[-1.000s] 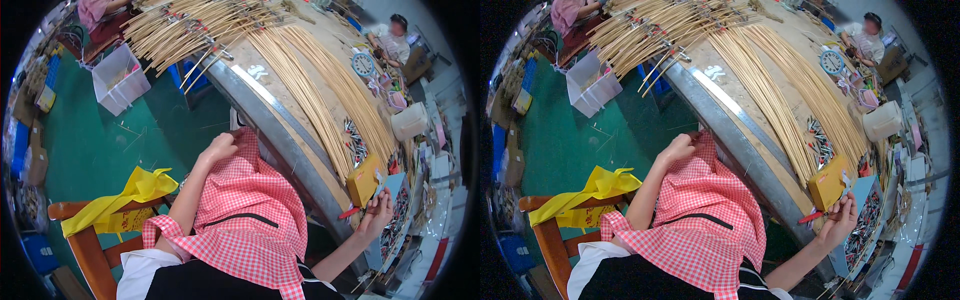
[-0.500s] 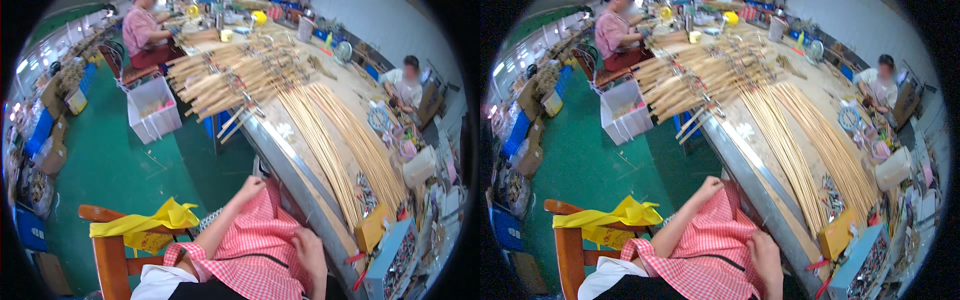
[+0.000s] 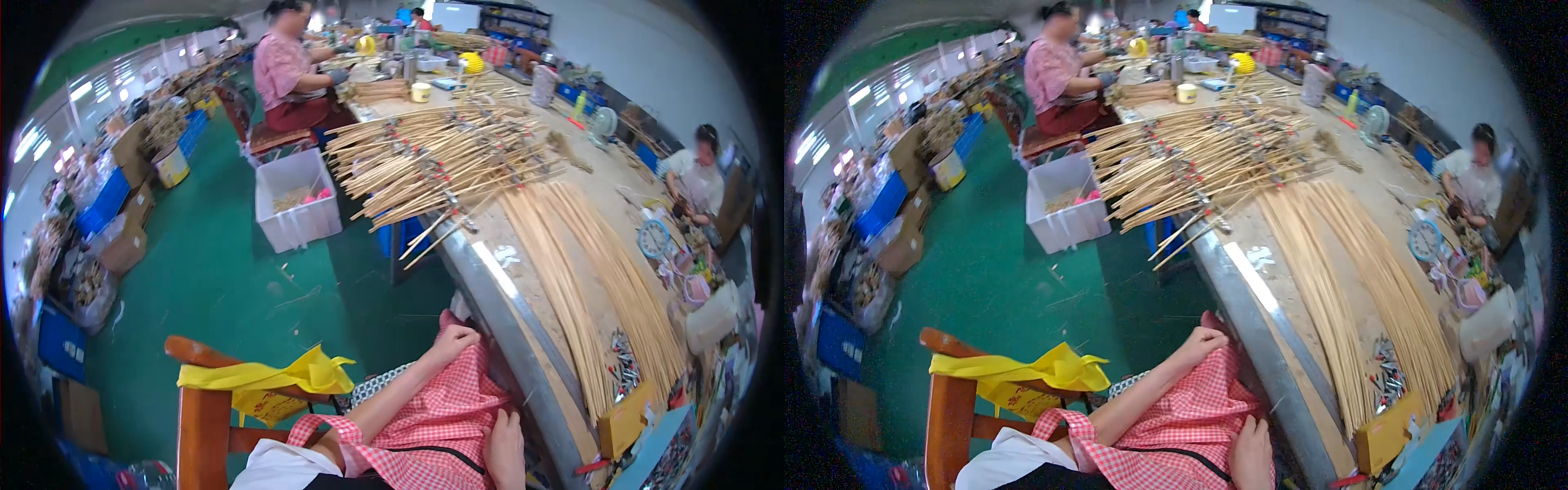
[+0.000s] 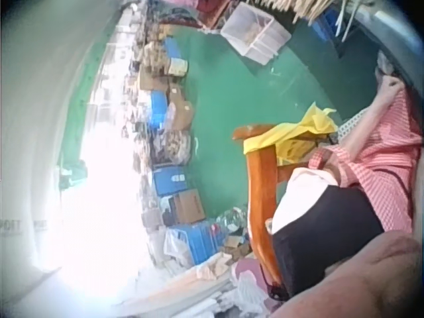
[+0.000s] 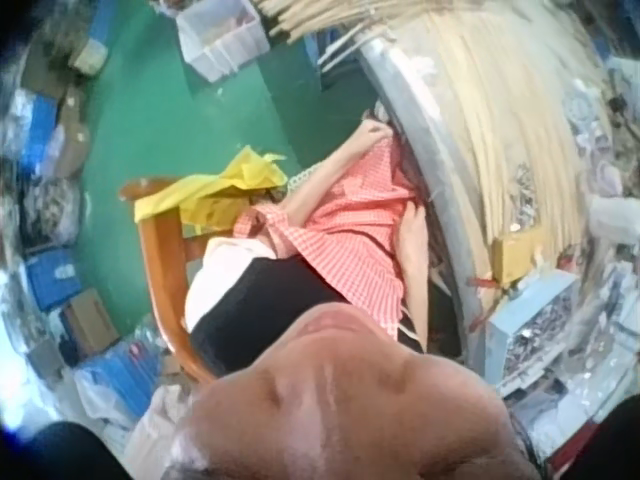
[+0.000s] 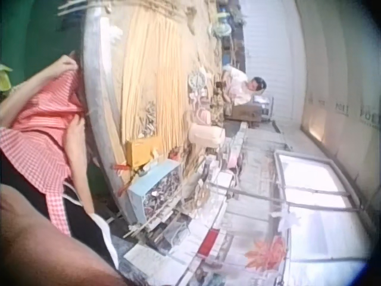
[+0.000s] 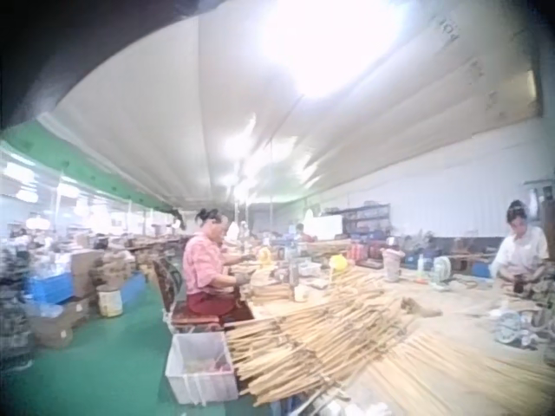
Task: The person sits at a workbench and repeatedly picks up long, thin bamboo sticks. They align two sticks end-to-end and insert a small metal connector into the joint to join them. The person then places the assembled stick onto a pile on the table. This process is repeated continuously throughout the video.
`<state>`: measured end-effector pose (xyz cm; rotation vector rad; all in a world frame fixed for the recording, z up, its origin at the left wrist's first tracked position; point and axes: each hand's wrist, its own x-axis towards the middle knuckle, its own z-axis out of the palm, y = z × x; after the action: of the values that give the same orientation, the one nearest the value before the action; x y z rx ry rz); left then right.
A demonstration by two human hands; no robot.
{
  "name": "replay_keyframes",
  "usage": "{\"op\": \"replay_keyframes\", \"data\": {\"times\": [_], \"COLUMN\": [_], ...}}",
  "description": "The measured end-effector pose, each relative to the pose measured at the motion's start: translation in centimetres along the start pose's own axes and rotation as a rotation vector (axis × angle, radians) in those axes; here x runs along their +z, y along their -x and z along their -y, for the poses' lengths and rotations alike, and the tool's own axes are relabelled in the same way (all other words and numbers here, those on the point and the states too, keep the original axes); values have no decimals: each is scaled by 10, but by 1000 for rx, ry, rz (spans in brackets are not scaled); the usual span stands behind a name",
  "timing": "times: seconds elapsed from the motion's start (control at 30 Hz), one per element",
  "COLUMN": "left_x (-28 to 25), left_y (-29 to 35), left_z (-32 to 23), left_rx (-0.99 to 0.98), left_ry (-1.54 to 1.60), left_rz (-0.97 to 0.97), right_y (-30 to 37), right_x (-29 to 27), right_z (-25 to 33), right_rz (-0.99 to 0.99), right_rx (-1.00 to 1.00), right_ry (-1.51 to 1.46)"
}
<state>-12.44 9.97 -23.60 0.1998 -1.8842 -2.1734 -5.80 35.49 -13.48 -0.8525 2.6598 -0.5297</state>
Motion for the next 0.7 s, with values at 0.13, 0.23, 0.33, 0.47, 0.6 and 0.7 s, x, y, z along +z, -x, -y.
{"op": "replay_keyframes", "data": {"times": [0.13,0.23,0.33,0.47,0.6,0.7], "left_x": [25,27,29,34,31,32], "left_y": [-12,-11,-11,-4,5,9], "left_z": [26,18,25,22,24,43], "left_rx": [119,151,109,-16,-257,-317], "left_ry": [-85,-60,-47,118,177,90], "left_rz": [-20,41,1,-21,-37,-81], "right_y": [-10,-19,-32,-38,-39,-50], "right_x": [-15,2,14,13,7,30], "right_z": [32,21,5,14,24,-12], "right_rz": [57,-94,-29,-76,-120,-237], "right_rx": [198,43,-48,-142,-129,-91], "right_ry": [-23,50,80,-61,-255,-521]}}
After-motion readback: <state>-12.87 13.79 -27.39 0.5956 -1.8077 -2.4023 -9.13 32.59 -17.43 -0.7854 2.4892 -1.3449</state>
